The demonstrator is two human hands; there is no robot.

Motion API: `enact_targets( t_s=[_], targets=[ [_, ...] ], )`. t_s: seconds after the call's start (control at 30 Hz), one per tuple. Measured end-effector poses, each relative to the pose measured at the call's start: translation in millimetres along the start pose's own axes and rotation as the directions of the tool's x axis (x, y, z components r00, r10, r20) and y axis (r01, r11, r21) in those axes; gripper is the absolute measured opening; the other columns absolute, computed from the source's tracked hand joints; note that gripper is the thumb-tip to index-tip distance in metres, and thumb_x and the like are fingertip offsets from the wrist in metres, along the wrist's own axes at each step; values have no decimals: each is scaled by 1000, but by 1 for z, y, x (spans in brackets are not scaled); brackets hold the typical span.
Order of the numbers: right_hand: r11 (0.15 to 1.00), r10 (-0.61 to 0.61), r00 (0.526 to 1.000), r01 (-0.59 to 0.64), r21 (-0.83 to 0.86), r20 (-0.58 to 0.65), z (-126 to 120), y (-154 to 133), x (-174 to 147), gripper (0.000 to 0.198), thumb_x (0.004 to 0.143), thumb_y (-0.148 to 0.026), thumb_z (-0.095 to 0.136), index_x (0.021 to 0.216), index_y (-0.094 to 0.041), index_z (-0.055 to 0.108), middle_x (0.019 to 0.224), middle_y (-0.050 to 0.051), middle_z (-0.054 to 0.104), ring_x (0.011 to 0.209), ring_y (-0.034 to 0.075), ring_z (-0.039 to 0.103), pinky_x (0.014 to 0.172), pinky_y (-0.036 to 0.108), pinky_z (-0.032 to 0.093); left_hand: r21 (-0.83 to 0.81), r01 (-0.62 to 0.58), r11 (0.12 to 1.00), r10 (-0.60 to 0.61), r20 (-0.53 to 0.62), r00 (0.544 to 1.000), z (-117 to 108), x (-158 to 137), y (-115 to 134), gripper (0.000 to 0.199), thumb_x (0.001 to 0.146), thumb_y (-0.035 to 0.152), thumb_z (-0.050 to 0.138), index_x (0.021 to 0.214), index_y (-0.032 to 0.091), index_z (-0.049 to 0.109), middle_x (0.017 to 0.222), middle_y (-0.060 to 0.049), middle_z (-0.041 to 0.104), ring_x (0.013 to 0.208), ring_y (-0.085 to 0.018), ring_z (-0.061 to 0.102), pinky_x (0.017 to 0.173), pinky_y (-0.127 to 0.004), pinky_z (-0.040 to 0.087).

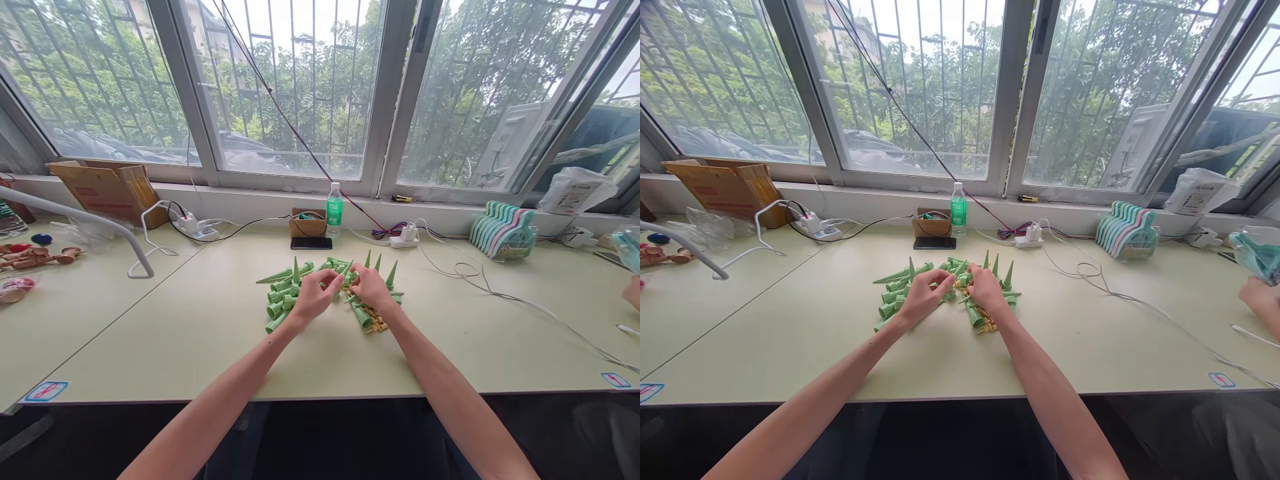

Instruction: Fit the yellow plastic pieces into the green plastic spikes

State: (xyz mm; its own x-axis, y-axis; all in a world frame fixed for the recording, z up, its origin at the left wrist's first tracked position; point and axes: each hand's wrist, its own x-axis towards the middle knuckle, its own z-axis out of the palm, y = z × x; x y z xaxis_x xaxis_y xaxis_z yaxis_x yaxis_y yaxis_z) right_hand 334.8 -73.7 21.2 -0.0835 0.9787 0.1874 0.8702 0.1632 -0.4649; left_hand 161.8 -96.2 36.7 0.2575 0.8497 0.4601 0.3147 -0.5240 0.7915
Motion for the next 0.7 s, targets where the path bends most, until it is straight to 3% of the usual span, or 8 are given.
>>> enact_targets(
  t_s=[0.43, 0.7],
  targets=[
    [999, -28, 999, 28, 30, -23, 3, -1, -2, 39, 75, -7, 63, 111, -19, 57, 81, 3, 70, 77, 16, 62, 70, 23, 41, 21, -4, 1000, 4, 2, 1000, 0, 1, 4, 32, 87, 43, 55, 75, 16, 67, 72, -4, 67, 65, -15, 60, 57, -24, 45],
    [995, -51, 999, 53, 82, -18, -1, -2, -4, 37, 74, -7, 63, 107, -20, 52, 75, 0, 67, 70, 14, 60, 64, 22, 40, 21, -17, 1000, 17, 1, 1000, 0, 1, 3, 31, 88, 43, 55, 75, 16, 66, 72, -4, 67, 67, -15, 60, 57, -24, 46]
  ],
)
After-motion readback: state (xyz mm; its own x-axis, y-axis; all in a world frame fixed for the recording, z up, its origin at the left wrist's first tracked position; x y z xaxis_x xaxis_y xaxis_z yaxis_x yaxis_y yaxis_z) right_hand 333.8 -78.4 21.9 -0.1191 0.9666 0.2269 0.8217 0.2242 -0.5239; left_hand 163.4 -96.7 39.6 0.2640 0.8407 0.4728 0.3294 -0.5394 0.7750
